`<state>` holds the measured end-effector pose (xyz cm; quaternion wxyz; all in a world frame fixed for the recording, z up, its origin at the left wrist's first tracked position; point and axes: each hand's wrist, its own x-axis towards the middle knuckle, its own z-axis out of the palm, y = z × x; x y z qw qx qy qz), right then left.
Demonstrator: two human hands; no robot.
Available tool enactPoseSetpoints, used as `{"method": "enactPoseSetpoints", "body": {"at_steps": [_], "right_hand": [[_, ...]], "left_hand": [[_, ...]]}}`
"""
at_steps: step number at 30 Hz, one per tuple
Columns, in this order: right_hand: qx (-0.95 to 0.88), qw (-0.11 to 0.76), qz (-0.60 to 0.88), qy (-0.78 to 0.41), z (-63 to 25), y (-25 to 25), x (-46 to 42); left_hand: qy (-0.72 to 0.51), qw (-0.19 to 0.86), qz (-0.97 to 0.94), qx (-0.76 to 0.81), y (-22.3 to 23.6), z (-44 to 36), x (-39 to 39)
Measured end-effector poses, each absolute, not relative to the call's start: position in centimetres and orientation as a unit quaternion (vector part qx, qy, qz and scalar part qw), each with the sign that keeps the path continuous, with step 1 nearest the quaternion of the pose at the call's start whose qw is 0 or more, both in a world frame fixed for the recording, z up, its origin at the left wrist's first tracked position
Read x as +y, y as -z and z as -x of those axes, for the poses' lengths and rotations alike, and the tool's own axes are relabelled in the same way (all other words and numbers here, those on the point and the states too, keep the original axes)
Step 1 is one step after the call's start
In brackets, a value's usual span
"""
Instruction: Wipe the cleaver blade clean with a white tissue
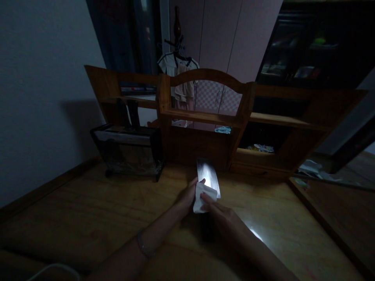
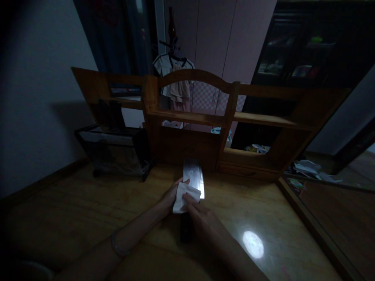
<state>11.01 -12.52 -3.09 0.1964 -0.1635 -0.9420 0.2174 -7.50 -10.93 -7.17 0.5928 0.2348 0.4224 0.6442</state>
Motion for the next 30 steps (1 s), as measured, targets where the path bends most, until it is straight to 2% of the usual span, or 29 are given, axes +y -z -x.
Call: {"method": "enactPoseSetpoints", "body": {"at_steps": [3,8,15,19,26,28,30], "right_hand": [[-0.926,0.190,0.194,-0.262,-11.5,3.1,-12.5],[-0.923,0.147,0.177,-0.308,-12.2,1.7,-12.9],[-0.905,0.144,0.133,-0.377,-11.6,-1.3,-13.8],[-0.902,0.088,0.102,-0.409,-12.3,-3.0,-13.7],[-0.817,-0.045,0.086,-0.569,-14.9,-4.1,-11.8],[-0.798,-0.002,0.126,-0.590,-15.3,-3.6,-11.0],[-0.802,0.121,0.178,-0.557,-15.1,-2.8,-10.5]], "left_hand": [[-0.640,0.599,-0.237,0.420,6.7,7.3,-11.2],[-0.642,0.595,-0.243,0.418,6.4,7.4,-11.6],[-0.650,0.584,-0.245,0.420,6.9,7.1,-10.8],[-0.662,0.570,-0.247,0.419,6.9,7.0,-10.5],[-0.664,0.562,-0.263,0.417,6.6,7.2,-10.4],[-0.664,0.560,-0.266,0.418,6.6,7.2,-10.5],[-0.665,0.557,-0.268,0.420,6.6,7.1,-10.7]]}}
